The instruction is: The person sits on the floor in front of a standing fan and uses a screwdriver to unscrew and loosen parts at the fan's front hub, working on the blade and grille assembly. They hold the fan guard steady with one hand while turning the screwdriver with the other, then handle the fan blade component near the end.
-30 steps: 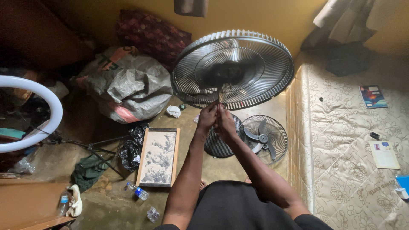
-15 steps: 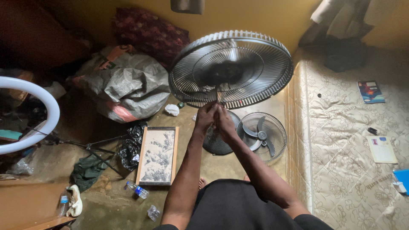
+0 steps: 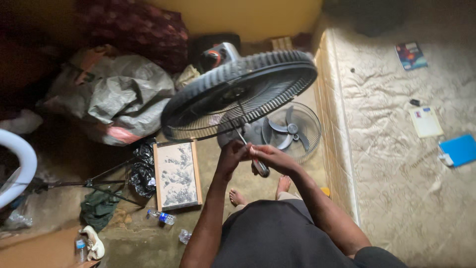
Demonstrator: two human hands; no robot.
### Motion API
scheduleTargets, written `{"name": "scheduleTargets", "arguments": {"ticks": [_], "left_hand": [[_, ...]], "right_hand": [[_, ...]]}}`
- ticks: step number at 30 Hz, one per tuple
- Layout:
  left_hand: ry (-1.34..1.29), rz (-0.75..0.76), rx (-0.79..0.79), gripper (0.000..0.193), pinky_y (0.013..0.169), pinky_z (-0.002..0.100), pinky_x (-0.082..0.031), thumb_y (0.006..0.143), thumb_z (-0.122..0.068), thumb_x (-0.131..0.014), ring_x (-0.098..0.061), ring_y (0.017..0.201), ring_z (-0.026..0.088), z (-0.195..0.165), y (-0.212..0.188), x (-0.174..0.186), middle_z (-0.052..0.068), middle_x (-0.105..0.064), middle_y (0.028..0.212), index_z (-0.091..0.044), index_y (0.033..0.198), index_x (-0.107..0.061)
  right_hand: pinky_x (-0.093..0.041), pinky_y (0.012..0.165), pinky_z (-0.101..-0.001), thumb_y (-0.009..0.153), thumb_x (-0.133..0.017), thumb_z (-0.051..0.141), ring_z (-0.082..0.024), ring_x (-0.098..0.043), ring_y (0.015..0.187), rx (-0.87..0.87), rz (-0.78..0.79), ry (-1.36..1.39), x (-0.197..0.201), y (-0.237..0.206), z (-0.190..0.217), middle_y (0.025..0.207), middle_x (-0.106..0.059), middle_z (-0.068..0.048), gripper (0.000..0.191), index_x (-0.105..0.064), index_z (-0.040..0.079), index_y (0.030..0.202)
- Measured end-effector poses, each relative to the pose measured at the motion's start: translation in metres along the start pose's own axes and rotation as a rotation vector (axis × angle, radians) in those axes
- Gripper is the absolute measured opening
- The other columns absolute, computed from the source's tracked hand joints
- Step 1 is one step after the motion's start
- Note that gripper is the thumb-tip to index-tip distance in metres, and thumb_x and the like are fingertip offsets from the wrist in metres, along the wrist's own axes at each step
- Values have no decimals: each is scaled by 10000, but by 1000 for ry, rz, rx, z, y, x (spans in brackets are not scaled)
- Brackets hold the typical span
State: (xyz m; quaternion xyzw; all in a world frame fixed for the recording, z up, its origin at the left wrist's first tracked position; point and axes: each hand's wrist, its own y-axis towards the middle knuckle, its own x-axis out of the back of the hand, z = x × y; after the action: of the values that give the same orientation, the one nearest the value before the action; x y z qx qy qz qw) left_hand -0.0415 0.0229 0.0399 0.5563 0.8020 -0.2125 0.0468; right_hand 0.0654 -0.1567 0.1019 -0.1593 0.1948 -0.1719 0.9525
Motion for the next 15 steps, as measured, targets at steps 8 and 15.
{"name": "scheduleTargets", "arguments": {"ticks": [8,15], "left_hand": [[336,48,288,320,733,290,-584,939,-247,-724,-740,876,133,86,-25,-30,87,-770,1056,-33,1177,-721],[464,220,523,568,734,293,-582,903,-224,-692,-741,800,170,170,-12,-66,68,-724,1220,-72,1426,-531]], "right_hand": [[-550,765,-314,968,-687,263,-133,-706,857,-59,-243,-315,21,-50,-117,952,-774,-67,376,-591,72,1277],[-576,716,-391,860,-738,282,-271,-738,787,-234,-611,-399,57,-54,-218,886,-733,-149,404,-600,50,1161]]}}
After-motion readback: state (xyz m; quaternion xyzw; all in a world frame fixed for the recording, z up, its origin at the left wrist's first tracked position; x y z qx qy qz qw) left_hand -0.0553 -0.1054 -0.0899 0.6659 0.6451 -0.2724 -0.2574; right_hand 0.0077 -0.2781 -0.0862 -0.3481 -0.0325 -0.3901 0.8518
